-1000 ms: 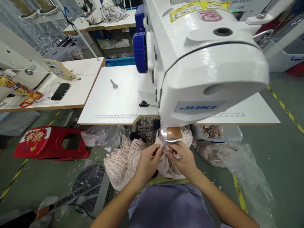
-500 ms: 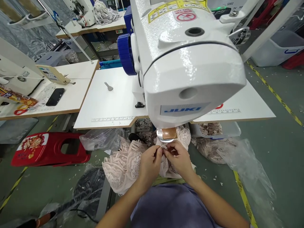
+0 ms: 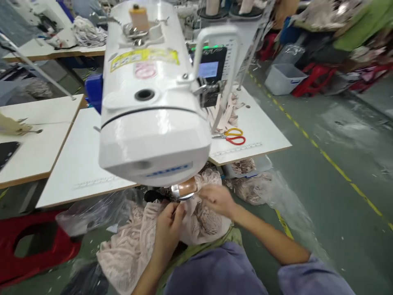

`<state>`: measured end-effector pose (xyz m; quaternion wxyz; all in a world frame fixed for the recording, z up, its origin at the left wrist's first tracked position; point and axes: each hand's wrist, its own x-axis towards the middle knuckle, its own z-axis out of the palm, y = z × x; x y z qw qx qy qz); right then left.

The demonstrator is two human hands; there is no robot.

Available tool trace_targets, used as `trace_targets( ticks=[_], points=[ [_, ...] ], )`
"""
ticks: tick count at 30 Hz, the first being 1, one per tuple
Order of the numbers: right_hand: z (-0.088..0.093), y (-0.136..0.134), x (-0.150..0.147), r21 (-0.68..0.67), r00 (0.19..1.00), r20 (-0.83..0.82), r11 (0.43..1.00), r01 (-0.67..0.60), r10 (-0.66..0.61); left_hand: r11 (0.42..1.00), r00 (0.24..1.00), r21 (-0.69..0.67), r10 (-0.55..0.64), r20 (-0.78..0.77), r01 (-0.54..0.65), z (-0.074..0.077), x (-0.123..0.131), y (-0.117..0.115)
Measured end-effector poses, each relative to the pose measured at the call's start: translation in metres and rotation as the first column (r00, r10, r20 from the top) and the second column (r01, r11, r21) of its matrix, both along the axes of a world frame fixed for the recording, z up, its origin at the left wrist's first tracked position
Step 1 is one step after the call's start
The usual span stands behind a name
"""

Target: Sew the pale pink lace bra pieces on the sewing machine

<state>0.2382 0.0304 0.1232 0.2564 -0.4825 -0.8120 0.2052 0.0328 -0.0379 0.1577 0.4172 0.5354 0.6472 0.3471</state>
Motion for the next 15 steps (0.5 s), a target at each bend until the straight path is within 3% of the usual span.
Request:
trace_targets(
  ticks=[2, 4, 6, 8, 11, 13, 15],
  points=[
    [0.013, 0.05, 0.04, 0.032, 0.961, 0.138, 0.971, 0.238, -0.24, 0.999, 0.997, 0.013, -0.041, -0.065, 0.042, -0.004, -0.003, 0.001],
    [0.032, 0.102, 0.078, 0.055, 0.912, 0.215, 0.937, 0.346, -0.35, 0.994, 0.99, 0.027, -0.101, -0.102, 0.104, -0.004, -0.002, 0.001],
    [0.051, 0.143, 0.105, 0.015, 0.896, 0.299, 0.941, 0.339, -0.327, 0.989, 0.986, 0.005, -0.146, -0.077, 0.147, 0.0, 0.002, 0.002],
    [0.063, 0.163, 0.118, -0.035, 0.899, 0.357, 0.958, 0.284, -0.253, 0.987, 0.988, -0.05, -0.152, -0.006, 0.151, 0.006, 0.004, 0.004],
    [0.065, 0.149, 0.124, -0.087, 0.888, 0.435, 0.975, 0.204, -0.147, 0.985, 0.987, -0.133, -0.097, 0.126, 0.114, 0.015, 0.001, 0.008],
    [0.059, 0.116, 0.125, -0.103, 0.862, 0.496, 0.979, 0.176, -0.102, 0.978, 0.967, -0.19, -0.032, 0.252, 0.082, 0.019, -0.004, 0.009],
    [0.051, 0.07, 0.125, -0.119, 0.891, 0.434, 0.973, 0.2, -0.13, 0.964, 0.92, -0.256, 0.036, 0.39, 0.071, 0.021, -0.008, 0.008]
  ],
)
